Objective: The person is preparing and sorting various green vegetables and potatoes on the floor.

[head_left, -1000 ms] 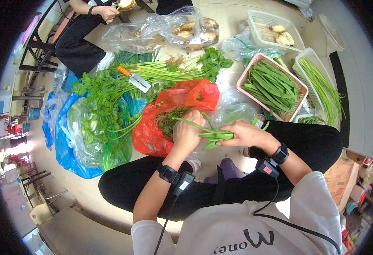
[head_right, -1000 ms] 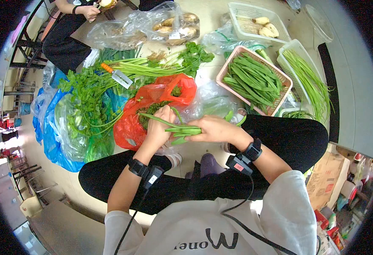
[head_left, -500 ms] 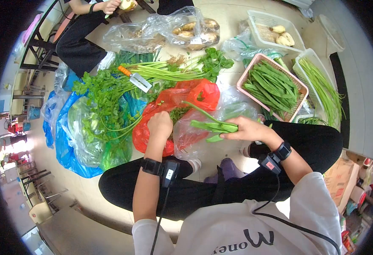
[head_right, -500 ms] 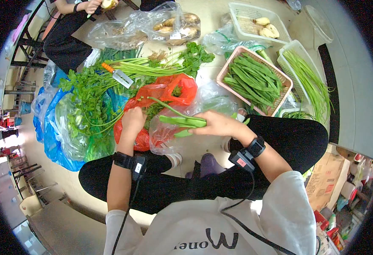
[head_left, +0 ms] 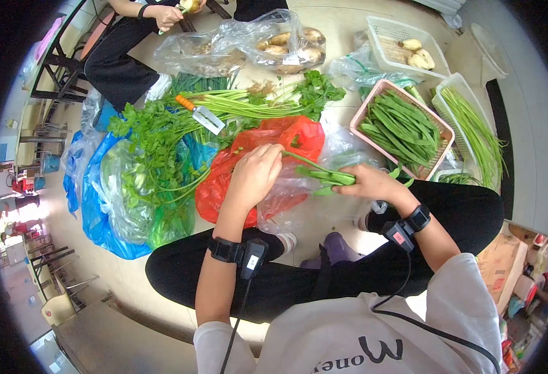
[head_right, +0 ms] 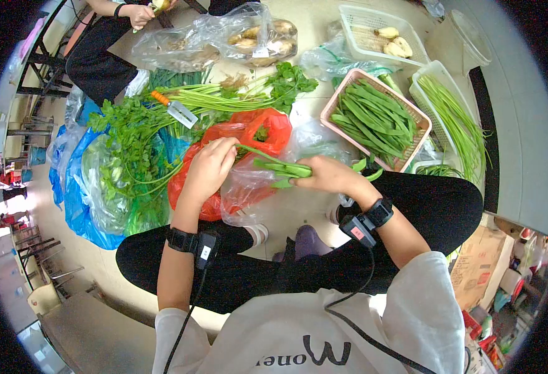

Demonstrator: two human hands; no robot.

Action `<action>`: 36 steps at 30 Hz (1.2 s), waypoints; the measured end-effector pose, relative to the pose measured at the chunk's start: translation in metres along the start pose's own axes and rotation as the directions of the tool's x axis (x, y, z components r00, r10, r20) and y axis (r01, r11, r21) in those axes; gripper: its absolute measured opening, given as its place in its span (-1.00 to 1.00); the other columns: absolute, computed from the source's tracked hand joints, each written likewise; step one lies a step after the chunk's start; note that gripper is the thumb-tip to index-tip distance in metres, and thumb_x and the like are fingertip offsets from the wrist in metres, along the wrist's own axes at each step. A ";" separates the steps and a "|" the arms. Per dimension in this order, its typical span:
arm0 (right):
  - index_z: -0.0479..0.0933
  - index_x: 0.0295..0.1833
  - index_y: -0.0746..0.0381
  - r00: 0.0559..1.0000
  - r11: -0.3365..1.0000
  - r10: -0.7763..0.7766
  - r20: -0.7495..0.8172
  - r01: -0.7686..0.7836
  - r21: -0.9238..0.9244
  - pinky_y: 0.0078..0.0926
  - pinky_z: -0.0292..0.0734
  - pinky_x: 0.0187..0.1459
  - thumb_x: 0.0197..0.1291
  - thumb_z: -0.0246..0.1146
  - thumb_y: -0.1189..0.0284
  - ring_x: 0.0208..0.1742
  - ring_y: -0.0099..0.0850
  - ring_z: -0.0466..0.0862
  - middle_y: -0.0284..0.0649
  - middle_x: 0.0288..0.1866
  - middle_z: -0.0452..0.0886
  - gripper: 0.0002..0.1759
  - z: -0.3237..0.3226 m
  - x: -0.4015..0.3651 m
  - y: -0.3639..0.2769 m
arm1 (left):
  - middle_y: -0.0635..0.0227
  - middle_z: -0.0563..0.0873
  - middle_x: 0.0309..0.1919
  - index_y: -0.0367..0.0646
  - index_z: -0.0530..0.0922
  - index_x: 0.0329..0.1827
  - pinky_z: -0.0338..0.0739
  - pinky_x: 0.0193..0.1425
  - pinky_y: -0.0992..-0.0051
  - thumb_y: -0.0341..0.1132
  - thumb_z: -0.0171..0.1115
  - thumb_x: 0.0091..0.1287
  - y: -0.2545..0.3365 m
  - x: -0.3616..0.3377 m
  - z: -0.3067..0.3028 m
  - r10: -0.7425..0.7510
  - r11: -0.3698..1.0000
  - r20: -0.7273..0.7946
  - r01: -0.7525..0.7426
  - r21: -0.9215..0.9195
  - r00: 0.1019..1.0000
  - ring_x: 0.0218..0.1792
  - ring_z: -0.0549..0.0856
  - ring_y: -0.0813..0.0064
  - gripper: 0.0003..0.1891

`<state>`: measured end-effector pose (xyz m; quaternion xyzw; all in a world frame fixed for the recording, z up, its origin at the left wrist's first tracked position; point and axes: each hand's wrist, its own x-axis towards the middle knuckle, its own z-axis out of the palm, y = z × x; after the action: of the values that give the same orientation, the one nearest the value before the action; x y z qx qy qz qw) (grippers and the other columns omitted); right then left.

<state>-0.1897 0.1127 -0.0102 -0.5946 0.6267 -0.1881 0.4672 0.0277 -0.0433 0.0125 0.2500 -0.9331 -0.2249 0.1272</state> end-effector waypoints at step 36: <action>0.49 -0.14 0.22 0.994 0.884 0.111 0.025 -0.110 0.454 -0.67 0.30 -0.62 0.17 0.20 0.16 -0.63 -0.66 0.41 -0.44 -0.65 0.40 -0.66 0.018 0.004 -0.019 | 0.49 0.45 -0.59 -0.27 0.49 -0.24 0.29 -0.46 0.65 -0.32 -0.07 0.36 -0.007 -0.002 0.016 -0.327 0.344 0.290 0.399 -0.850 0.899 -0.57 0.40 0.69 -0.79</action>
<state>-0.1638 0.1109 -0.0058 -0.4323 0.5986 -0.3028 0.6026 0.0260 -0.0419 -0.0048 0.3367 -0.5943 -0.7139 0.1546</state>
